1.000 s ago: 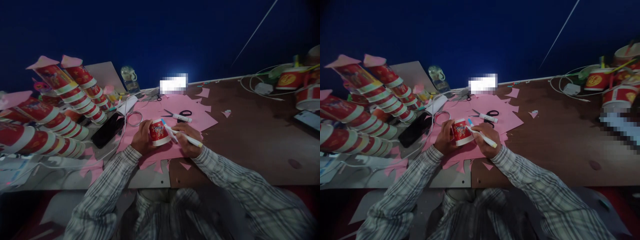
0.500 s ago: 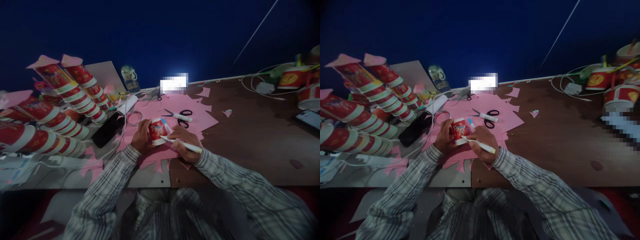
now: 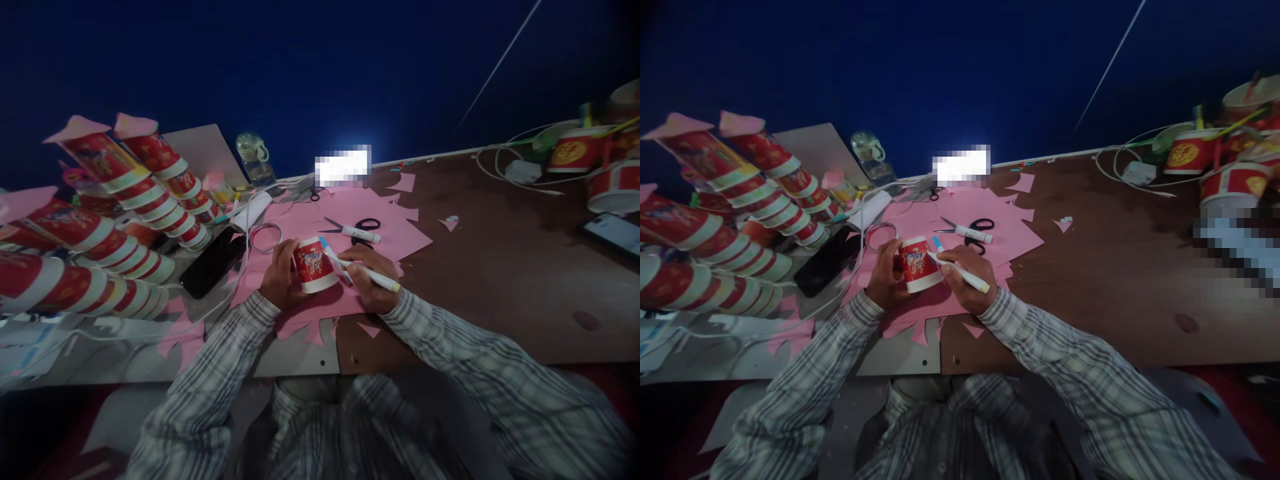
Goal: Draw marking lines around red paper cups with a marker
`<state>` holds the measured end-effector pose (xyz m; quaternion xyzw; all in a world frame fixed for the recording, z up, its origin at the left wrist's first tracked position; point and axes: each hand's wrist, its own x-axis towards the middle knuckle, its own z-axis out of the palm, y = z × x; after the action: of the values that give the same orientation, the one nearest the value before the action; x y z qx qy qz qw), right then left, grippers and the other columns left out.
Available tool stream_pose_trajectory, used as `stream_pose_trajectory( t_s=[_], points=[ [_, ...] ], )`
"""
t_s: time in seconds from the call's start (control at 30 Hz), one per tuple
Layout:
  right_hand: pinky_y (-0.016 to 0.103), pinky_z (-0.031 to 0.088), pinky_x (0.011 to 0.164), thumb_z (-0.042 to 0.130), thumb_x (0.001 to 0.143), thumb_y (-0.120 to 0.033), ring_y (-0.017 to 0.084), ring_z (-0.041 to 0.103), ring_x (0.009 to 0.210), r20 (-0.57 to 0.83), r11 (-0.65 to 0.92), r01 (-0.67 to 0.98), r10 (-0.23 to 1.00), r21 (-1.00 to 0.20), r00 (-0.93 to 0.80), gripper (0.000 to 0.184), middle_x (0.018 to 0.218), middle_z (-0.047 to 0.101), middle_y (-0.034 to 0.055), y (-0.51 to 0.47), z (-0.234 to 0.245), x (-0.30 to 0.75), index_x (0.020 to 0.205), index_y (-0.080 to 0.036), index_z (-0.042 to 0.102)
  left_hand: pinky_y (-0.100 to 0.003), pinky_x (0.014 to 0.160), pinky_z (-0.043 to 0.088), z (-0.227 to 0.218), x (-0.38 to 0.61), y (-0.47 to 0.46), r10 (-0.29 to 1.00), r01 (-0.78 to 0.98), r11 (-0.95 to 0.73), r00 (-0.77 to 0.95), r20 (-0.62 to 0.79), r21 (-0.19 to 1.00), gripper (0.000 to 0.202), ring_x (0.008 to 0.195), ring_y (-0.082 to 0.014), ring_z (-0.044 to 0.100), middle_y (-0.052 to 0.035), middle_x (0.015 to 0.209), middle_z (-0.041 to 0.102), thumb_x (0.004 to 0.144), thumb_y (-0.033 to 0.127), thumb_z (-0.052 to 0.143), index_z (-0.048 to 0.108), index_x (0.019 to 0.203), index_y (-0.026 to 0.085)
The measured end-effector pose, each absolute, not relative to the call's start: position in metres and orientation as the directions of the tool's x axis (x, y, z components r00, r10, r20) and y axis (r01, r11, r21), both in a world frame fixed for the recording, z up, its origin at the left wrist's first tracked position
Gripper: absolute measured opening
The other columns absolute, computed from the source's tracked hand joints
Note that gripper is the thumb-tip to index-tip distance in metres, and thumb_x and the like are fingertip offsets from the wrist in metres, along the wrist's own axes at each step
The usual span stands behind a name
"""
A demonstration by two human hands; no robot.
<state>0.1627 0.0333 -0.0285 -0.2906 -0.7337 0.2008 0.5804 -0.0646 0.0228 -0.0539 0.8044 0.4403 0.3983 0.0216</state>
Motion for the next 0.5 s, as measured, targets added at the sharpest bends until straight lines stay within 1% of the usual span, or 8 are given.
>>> stream_pose_trajectory(
  t_s=[0.1, 0.17, 0.27, 0.33, 0.4, 0.5],
  points=[
    [0.038, 0.057, 0.072, 0.052, 0.097, -0.027, 0.022, 0.07, 0.08, 0.757, 0.776, 0.164, 0.63, -0.609, -0.171, 0.021, 0.086, 0.075, 0.0103, 0.031, -0.029, 0.162, 0.1, -0.017, 0.07, -0.037, 0.068, 0.062, -0.056, -0.065, 0.024, 0.726, 0.708, -0.6, 0.285, 0.626, 0.374, 0.1, 0.106, -0.0301, 0.064, -0.0229, 0.132, 0.051, 0.072, 0.058, 0.078, 0.029, 0.148, 0.015],
    [0.04, 0.056, 0.074, 0.051, 0.097, -0.026, 0.022, 0.069, 0.079, 0.768, 0.796, 0.135, 0.604, -0.589, -0.212, 0.022, 0.084, 0.074, 0.0097, 0.028, -0.027, 0.162, 0.1, -0.017, 0.07, -0.038, 0.07, 0.062, -0.058, -0.065, 0.025, 0.726, 0.711, -0.596, 0.281, 0.628, 0.372, 0.101, 0.106, -0.0302, 0.064, -0.0229, 0.132, 0.052, 0.072, 0.059, 0.078, 0.029, 0.148, 0.014],
    [0.044, 0.056, 0.078, 0.049, 0.096, -0.025, 0.021, 0.066, 0.075, 0.793, 0.841, 0.056, 0.527, -0.538, -0.306, 0.021, 0.081, 0.073, 0.0073, 0.023, -0.026, 0.16, 0.099, -0.018, 0.069, -0.039, 0.072, 0.062, -0.059, -0.066, 0.026, 0.752, 0.736, -0.554, 0.243, 0.613, 0.389, 0.102, 0.106, -0.0307, 0.064, -0.0236, 0.131, 0.053, 0.071, 0.063, 0.077, 0.03, 0.147, 0.012],
    [0.044, 0.056, 0.079, 0.049, 0.097, -0.027, 0.021, 0.066, 0.074, 0.812, 0.861, 0.015, 0.485, -0.509, -0.324, 0.021, 0.08, 0.073, 0.0057, 0.021, -0.025, 0.159, 0.1, -0.02, 0.069, -0.04, 0.073, 0.062, -0.06, -0.067, 0.027, 0.769, 0.747, -0.53, 0.225, 0.599, 0.4, 0.104, 0.106, -0.0309, 0.065, -0.0239, 0.131, 0.054, 0.069, 0.065, 0.078, 0.032, 0.146, 0.012],
    [0.044, 0.056, 0.077, 0.048, 0.098, -0.029, 0.021, 0.067, 0.076, 0.807, 0.849, 0.049, 0.516, -0.526, -0.288, 0.023, 0.083, 0.073, 0.0065, 0.021, -0.024, 0.159, 0.101, -0.021, 0.069, -0.04, 0.074, 0.062, -0.061, -0.067, 0.027, 0.768, 0.739, -0.533, 0.219, 0.602, 0.411, 0.105, 0.107, -0.0313, 0.064, -0.0244, 0.131, 0.054, 0.067, 0.064, 0.079, 0.032, 0.146, 0.012],
    [0.04, 0.056, 0.073, 0.049, 0.099, -0.032, 0.022, 0.069, 0.08, 0.74, 0.762, 0.154, 0.648, -0.63, -0.179, 0.025, 0.086, 0.073, 0.008, 0.024, -0.023, 0.163, 0.101, -0.019, 0.07, -0.041, 0.074, 0.062, -0.061, -0.067, 0.027, 0.744, 0.713, -0.568, 0.231, 0.627, 0.411, 0.102, 0.109, -0.0322, 0.064, -0.0251, 0.132, 0.053, 0.07, 0.061, 0.078, 0.032, 0.146, 0.012]
  ],
)
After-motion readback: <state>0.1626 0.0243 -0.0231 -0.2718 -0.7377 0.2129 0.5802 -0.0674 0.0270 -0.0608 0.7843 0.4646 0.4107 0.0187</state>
